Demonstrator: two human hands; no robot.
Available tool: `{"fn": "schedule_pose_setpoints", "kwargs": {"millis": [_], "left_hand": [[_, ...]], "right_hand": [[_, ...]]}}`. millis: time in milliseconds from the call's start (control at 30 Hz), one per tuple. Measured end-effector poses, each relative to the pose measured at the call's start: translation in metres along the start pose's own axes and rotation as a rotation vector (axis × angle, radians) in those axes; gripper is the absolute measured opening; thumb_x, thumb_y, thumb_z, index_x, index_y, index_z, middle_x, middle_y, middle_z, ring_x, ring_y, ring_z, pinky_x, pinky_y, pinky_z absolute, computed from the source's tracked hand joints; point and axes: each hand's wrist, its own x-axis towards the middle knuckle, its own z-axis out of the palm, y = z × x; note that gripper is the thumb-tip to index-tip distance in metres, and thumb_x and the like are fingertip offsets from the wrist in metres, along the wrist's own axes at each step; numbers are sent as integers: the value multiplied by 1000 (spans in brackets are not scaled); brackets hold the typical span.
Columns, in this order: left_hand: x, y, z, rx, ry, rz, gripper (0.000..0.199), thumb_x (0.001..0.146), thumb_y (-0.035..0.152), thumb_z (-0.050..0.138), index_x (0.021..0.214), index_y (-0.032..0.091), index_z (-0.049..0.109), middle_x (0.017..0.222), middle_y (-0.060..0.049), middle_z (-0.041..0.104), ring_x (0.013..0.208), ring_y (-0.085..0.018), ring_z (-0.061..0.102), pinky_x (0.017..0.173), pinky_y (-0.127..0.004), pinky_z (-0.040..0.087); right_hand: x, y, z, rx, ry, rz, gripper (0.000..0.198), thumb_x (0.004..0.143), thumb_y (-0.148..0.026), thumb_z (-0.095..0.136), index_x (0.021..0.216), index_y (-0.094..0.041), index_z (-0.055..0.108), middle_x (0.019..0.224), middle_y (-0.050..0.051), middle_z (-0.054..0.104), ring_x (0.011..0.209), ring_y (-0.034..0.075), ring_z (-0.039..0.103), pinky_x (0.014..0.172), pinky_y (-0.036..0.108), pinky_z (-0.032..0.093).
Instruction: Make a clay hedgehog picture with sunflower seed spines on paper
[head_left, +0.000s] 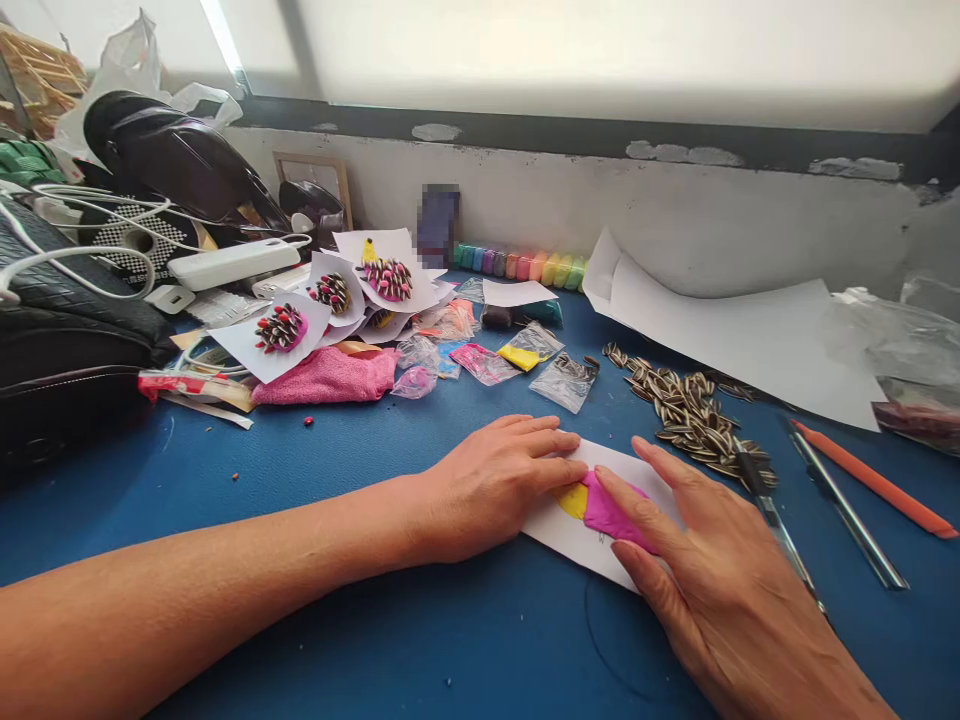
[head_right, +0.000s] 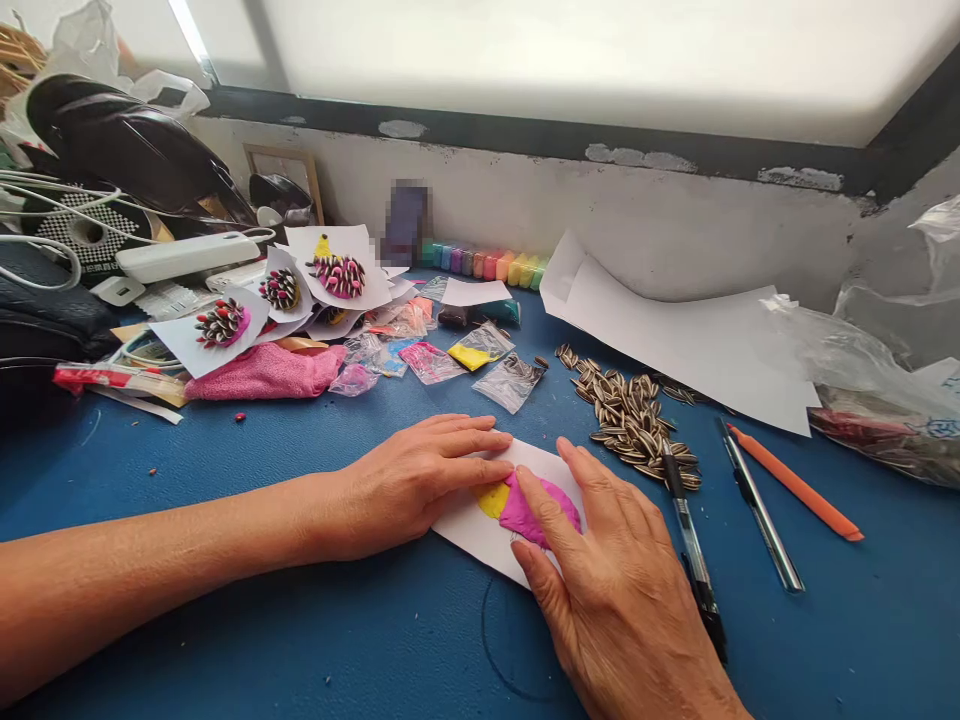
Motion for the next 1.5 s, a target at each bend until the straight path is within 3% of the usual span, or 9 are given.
{"fn": "schedule_pose_setpoints", "kwargs": {"millis": [400, 667, 867, 1067, 1233, 1500], "left_hand": [[1, 1, 1, 4, 16, 8, 34, 96, 9, 50, 126, 13, 65, 137, -14, 63, 132, -31, 55, 112, -48, 43], [2, 2, 0, 20, 43, 9, 32, 95, 8, 50, 122, 13, 67, 134, -13, 65, 128, -30, 59, 110, -45, 46], [3, 1, -2, 19, 50, 18, 31, 93, 7, 51, 119, 13, 68, 133, -13, 65, 126, -29, 60, 105, -43, 49], [1, 5, -4, -96, 61, -29, 35, 106, 22, 39, 133, 10, 58, 136, -14, 64, 133, -29, 55, 113, -44, 42], [-2, 9, -4, -140, 28, -87, 57, 95, 35, 64, 142, 8, 49, 140, -16, 60, 137, -33, 50, 114, -49, 41], [-2, 7, -3, -169, 31, -79, 52, 94, 34, 65, 139, 12, 51, 140, -15, 61, 138, -32, 49, 115, -49, 39]], "right_hand": [[2, -3, 2, -7, -21, 8, 44, 102, -36, 39, 124, -17, 73, 131, 24, 64, 115, 36, 66, 83, 53, 60], [-1, 2, -2, -65, -79, 63, 50, 102, -45, 36, 128, -20, 70, 137, 23, 62, 121, 35, 64, 87, 52, 60], [-7, 13, -14, -185, -27, -69, 54, 99, -50, 37, 125, -18, 72, 130, 29, 63, 113, 41, 67, 72, 54, 62], [-14, 10, -10, -126, -81, -76, 55, 99, -52, 36, 131, -21, 68, 133, 28, 61, 119, 42, 64, 80, 59, 59], [-19, 11, -6, -99, -98, 9, 54, 101, -49, 36, 134, -18, 65, 138, 27, 58, 126, 40, 59, 88, 57, 56], [-20, 11, -6, -24, -103, 39, 49, 100, -49, 39, 137, -27, 63, 145, 24, 52, 131, 39, 54, 93, 59, 53]]}}
